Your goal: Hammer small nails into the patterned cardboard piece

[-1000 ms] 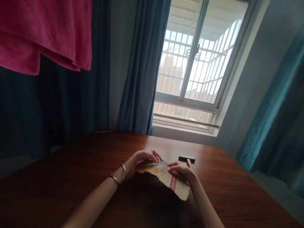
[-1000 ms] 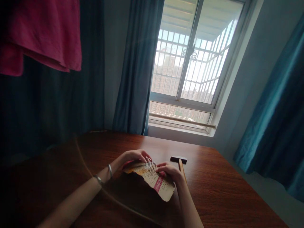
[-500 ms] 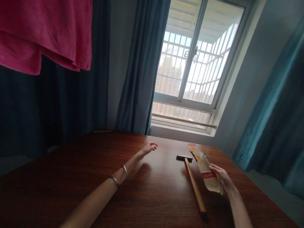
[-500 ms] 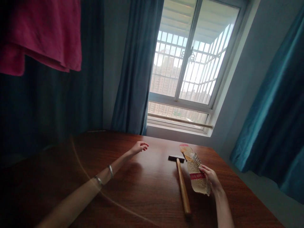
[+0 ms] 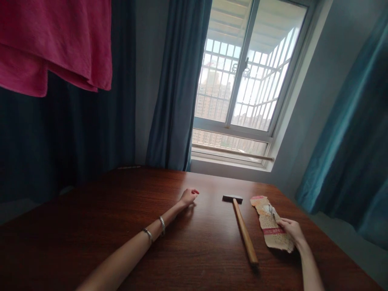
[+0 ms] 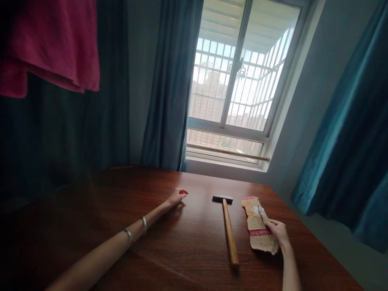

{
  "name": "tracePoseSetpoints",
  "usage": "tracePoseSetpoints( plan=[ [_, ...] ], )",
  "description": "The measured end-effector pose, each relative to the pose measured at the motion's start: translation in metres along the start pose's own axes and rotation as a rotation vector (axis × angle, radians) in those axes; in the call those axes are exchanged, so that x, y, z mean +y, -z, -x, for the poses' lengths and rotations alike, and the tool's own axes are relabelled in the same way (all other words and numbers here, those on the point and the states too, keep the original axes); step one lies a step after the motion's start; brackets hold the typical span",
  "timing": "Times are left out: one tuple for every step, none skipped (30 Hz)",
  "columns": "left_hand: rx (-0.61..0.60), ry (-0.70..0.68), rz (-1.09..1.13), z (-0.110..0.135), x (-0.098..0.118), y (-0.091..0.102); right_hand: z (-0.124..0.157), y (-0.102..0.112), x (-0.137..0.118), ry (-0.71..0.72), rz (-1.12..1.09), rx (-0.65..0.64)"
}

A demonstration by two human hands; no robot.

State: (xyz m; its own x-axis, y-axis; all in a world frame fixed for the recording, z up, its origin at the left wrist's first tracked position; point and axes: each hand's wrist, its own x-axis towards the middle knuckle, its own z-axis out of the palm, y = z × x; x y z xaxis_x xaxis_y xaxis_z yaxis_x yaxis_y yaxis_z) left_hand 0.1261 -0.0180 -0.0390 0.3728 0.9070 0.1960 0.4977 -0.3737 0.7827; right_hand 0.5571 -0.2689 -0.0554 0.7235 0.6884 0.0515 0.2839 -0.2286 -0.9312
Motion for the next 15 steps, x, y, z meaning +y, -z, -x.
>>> tracePoseSetpoints(
  plan=[
    [-0.007, -0.011, -0.001, 0.002, 0.001, -0.003, -0.001, 0.0, 0.001, 0.02, 0.052, 0.041],
    [-0.013, -0.027, -0.003, 0.005, 0.005, -0.007, -0.001, 0.0, 0.001, 0.04, 0.111, 0.092],
    [-0.018, -0.047, -0.006, 0.01, 0.009, -0.011, -0.001, -0.001, 0.001, 0.058, 0.174, 0.147],
    [-0.027, -0.073, -0.01, 0.016, 0.015, -0.016, -0.001, -0.001, 0.001, 0.074, 0.235, 0.199],
    [-0.04, -0.093, -0.021, 0.023, 0.023, -0.022, 0.0, -0.002, 0.001, 0.09, 0.288, 0.242],
    [-0.045, -0.115, -0.034, 0.03, 0.031, -0.028, 0.001, -0.003, 0.002, 0.104, 0.333, 0.273],
    [-0.068, -0.132, -0.045, 0.038, 0.039, -0.036, 0.001, -0.004, 0.003, 0.114, 0.368, 0.294],
    [-0.091, -0.14, -0.06, 0.046, 0.048, -0.044, 0.002, -0.005, 0.004, 0.118, 0.396, 0.306],
    [-0.118, -0.137, -0.079, 0.053, 0.057, -0.054, 0.003, -0.006, 0.005, 0.114, 0.419, 0.308],
    [-0.135, -0.126, -0.099, 0.06, 0.066, -0.063, 0.003, -0.008, 0.007, 0.105, 0.438, 0.305],
    [-0.162, -0.118, -0.123, 0.066, 0.076, -0.073, 0.004, -0.009, 0.008, 0.095, 0.455, 0.296],
    [-0.191, -0.109, -0.152, 0.071, 0.085, -0.083, 0.005, -0.01, 0.009, 0.086, 0.469, 0.285],
    [-0.207, -0.106, -0.181, 0.075, 0.095, -0.092, 0.005, -0.011, 0.01, 0.08, 0.481, 0.274],
    [-0.199, -0.1, -0.207, 0.078, 0.104, -0.101, 0.006, -0.012, 0.01, 0.076, 0.493, 0.262],
    [-0.201, -0.092, -0.233, 0.079, 0.113, -0.109, 0.008, -0.013, 0.009, 0.071, 0.506, 0.252]
  ],
)
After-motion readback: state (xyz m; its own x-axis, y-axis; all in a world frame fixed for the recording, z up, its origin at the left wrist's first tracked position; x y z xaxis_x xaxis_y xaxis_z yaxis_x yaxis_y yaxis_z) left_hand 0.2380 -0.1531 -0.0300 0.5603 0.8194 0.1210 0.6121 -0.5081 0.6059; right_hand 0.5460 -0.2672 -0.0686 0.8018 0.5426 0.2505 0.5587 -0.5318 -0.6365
